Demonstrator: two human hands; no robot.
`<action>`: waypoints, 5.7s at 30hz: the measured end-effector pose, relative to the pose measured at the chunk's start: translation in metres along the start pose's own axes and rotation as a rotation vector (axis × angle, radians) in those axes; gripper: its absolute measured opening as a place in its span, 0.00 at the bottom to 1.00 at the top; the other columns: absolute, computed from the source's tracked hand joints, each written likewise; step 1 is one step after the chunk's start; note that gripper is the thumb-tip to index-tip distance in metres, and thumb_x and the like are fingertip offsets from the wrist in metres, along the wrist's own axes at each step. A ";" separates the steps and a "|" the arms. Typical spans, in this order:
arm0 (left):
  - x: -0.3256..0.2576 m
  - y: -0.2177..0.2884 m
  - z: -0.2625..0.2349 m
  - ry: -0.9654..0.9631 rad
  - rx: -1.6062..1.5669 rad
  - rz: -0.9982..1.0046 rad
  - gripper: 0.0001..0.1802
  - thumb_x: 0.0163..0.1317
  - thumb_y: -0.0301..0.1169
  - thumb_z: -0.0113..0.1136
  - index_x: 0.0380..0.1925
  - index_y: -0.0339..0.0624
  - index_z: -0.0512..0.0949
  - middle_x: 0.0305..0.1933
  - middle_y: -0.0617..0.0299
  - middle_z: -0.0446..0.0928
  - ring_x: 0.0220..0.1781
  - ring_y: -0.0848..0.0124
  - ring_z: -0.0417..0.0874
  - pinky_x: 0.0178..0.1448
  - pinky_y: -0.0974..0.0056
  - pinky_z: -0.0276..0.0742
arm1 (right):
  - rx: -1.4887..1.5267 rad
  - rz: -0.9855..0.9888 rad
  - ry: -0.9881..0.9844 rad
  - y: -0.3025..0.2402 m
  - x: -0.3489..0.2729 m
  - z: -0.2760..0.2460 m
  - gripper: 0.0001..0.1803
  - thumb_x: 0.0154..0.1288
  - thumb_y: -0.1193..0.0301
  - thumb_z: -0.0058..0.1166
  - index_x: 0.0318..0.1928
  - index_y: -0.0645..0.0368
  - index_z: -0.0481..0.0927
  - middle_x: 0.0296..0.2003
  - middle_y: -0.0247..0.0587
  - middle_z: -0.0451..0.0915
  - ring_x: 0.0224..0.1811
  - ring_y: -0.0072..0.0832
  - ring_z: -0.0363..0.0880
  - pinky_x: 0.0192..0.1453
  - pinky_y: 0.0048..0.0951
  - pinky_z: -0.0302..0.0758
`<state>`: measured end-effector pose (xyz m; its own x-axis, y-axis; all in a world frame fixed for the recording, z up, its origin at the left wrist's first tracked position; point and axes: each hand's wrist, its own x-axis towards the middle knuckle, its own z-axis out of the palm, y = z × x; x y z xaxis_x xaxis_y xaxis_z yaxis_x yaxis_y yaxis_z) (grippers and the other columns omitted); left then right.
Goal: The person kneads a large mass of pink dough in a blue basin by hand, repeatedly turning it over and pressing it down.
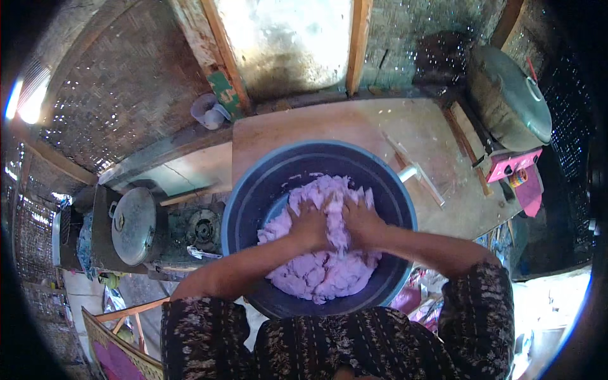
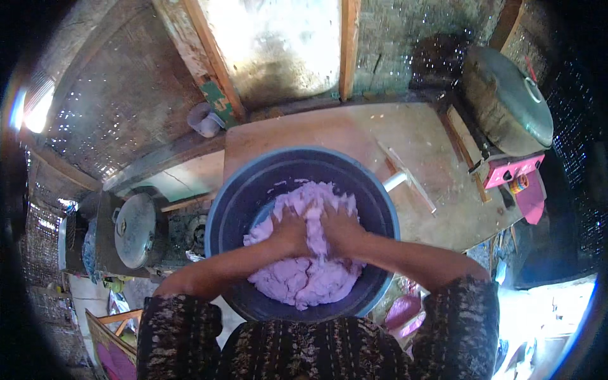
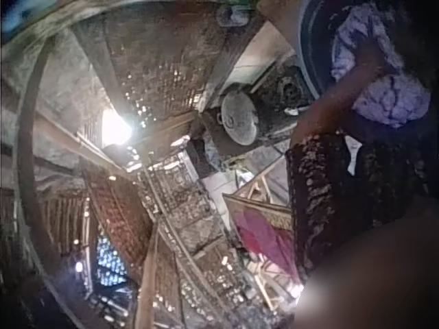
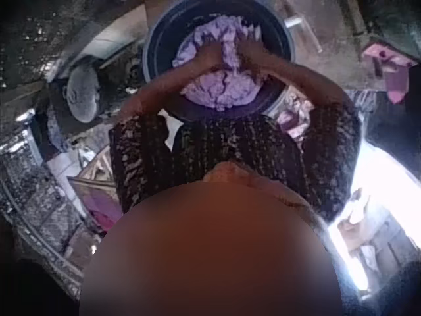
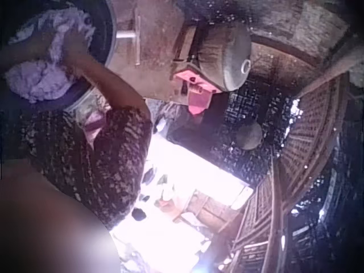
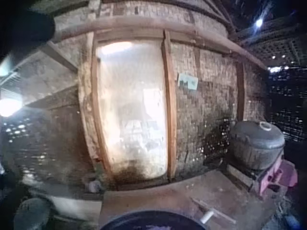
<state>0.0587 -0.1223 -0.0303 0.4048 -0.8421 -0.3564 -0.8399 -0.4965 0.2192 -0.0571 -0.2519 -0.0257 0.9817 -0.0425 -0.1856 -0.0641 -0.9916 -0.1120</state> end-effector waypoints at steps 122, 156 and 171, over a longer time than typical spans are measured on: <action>-0.081 -0.049 0.003 0.178 -0.148 0.311 0.17 0.52 0.34 0.59 0.41 0.39 0.73 0.42 0.48 0.77 0.42 0.49 0.80 0.45 0.50 0.77 | -0.042 -0.155 0.272 -0.054 0.143 -0.079 0.16 0.57 0.60 0.55 0.27 0.63 0.82 0.27 0.52 0.81 0.31 0.42 0.83 0.37 0.42 0.77; -0.045 -0.071 -0.072 0.685 -0.652 0.095 0.20 0.63 0.39 0.58 0.49 0.38 0.72 0.48 0.48 0.77 0.48 0.58 0.79 0.53 0.59 0.73 | 0.749 0.035 -0.376 0.001 0.119 -0.036 0.45 0.56 0.35 0.44 0.57 0.65 0.72 0.55 0.54 0.73 0.58 0.42 0.71 0.61 0.42 0.66; 0.012 -0.041 0.002 -0.067 -0.566 0.492 0.48 0.59 0.58 0.51 0.69 0.37 0.47 0.73 0.41 0.44 0.74 0.49 0.48 0.75 0.55 0.43 | 0.699 -0.173 -0.187 -0.016 -0.043 -0.032 0.28 0.47 0.62 0.67 0.46 0.68 0.74 0.50 0.62 0.70 0.57 0.52 0.67 0.61 0.43 0.66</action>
<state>0.0971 -0.1119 -0.0455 -0.0073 -0.9891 -0.1470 -0.5966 -0.1136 0.7945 -0.0923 -0.2383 0.0152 0.9453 0.1903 -0.2650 -0.0718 -0.6710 -0.7380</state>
